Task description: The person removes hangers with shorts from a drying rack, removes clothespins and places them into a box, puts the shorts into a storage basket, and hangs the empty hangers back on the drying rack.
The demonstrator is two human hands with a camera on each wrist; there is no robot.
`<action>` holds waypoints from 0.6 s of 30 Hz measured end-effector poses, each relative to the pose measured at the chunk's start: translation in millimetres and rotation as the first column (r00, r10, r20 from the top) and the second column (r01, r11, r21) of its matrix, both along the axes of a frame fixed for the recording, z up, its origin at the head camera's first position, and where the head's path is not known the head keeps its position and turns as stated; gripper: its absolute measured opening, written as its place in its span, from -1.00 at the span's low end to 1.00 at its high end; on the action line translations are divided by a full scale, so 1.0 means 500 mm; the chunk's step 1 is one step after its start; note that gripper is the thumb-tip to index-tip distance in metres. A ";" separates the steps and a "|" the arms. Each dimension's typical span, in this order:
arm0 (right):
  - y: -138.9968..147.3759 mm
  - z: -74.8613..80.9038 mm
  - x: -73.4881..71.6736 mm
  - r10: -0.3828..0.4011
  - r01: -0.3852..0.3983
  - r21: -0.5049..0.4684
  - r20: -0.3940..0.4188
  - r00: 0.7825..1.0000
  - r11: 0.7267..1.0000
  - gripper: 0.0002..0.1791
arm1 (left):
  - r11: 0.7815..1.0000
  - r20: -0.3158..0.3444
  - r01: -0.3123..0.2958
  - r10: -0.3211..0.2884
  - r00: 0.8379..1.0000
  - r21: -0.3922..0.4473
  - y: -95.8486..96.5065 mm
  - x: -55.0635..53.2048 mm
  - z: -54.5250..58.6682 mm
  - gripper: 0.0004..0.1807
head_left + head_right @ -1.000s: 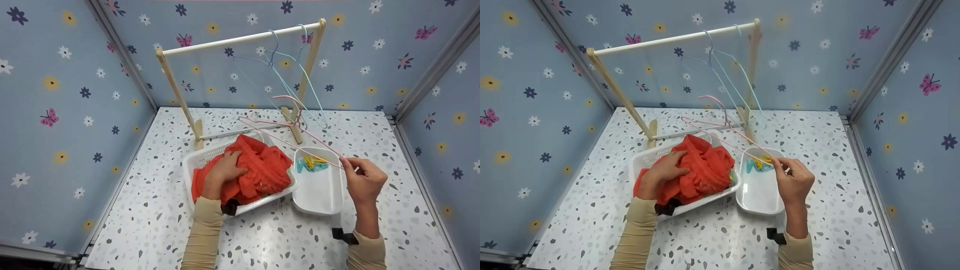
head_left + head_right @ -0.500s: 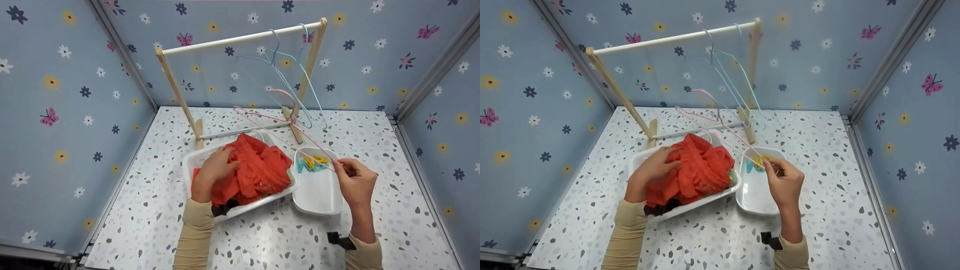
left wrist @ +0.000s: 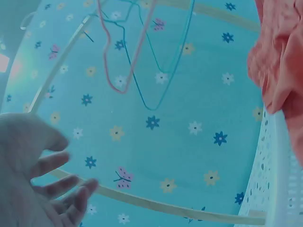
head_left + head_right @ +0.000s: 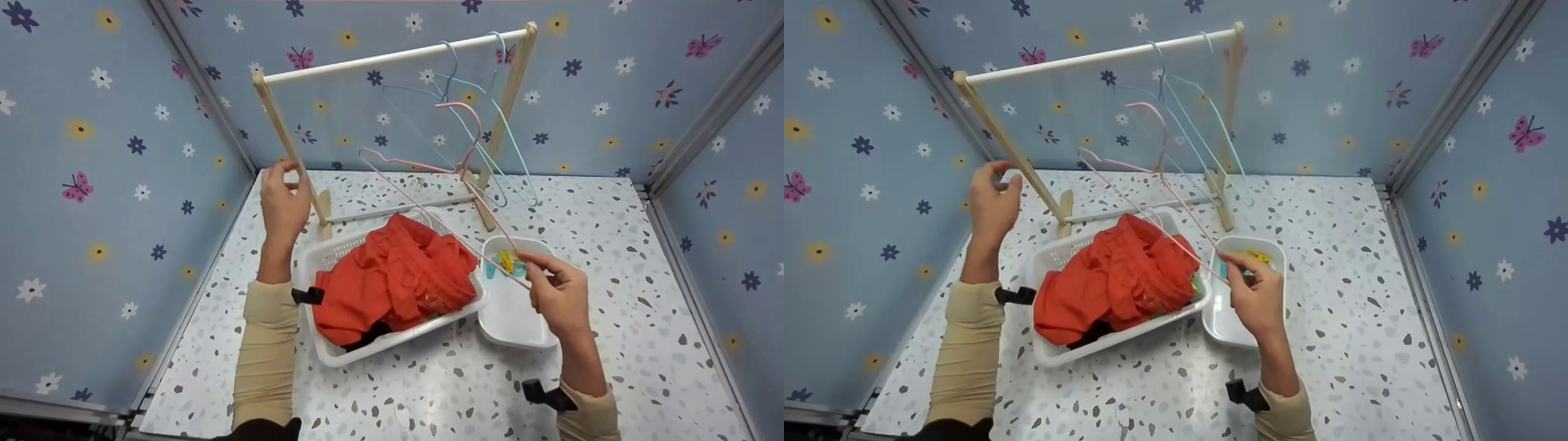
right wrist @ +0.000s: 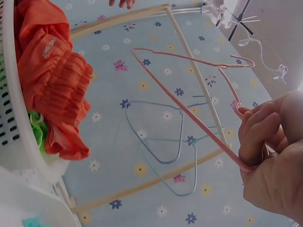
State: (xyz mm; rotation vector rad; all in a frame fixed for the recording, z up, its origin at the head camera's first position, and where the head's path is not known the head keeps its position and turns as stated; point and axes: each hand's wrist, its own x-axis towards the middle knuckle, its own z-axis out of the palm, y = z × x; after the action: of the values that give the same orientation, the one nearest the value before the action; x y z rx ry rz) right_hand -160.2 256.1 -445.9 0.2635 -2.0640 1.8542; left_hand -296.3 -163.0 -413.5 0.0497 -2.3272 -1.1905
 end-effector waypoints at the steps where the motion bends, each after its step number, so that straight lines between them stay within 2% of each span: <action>1: -0.003 -0.001 -0.005 0.005 -0.005 -0.022 0.009 1.000 1.000 -0.80 | 0.999 -0.025 -0.015 0.016 1.000 0.041 -0.006 -0.011 0.005 -0.62; 3: -0.010 0.001 -0.015 0.002 -0.001 -0.048 0.014 1.000 0.999 -0.80 | 0.993 -0.055 -0.012 0.019 0.998 0.121 -0.019 -0.035 0.015 -0.56; 6: -0.027 0.019 -0.025 -0.022 0.023 -0.044 0.022 1.000 0.999 -0.79 | 0.981 -0.048 0.027 -0.018 0.999 0.194 -0.035 -0.067 0.029 -0.47; 12: -0.076 0.090 -0.028 -0.044 0.044 -0.001 0.041 0.998 0.999 -0.78 | 0.943 -0.026 0.138 -0.137 0.990 0.304 -0.050 -0.122 0.039 -0.40; 15: -0.098 0.111 -0.037 -0.053 0.053 0.006 0.033 0.998 0.999 -0.78 | 0.922 -0.021 0.190 -0.194 0.981 0.338 -0.050 -0.138 0.040 -0.42; 18: -0.116 0.122 -0.048 -0.073 0.073 0.018 0.018 0.997 0.997 -0.78 | 0.920 -0.005 0.202 -0.212 0.977 0.335 -0.042 -0.136 0.052 -0.48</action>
State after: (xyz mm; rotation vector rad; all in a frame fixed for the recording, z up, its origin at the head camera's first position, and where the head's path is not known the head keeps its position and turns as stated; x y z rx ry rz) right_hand -184.3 198.1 -384.8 0.1734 -2.0750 1.8032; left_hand -364.3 -183.9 -387.7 -0.0611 -2.1709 -1.6940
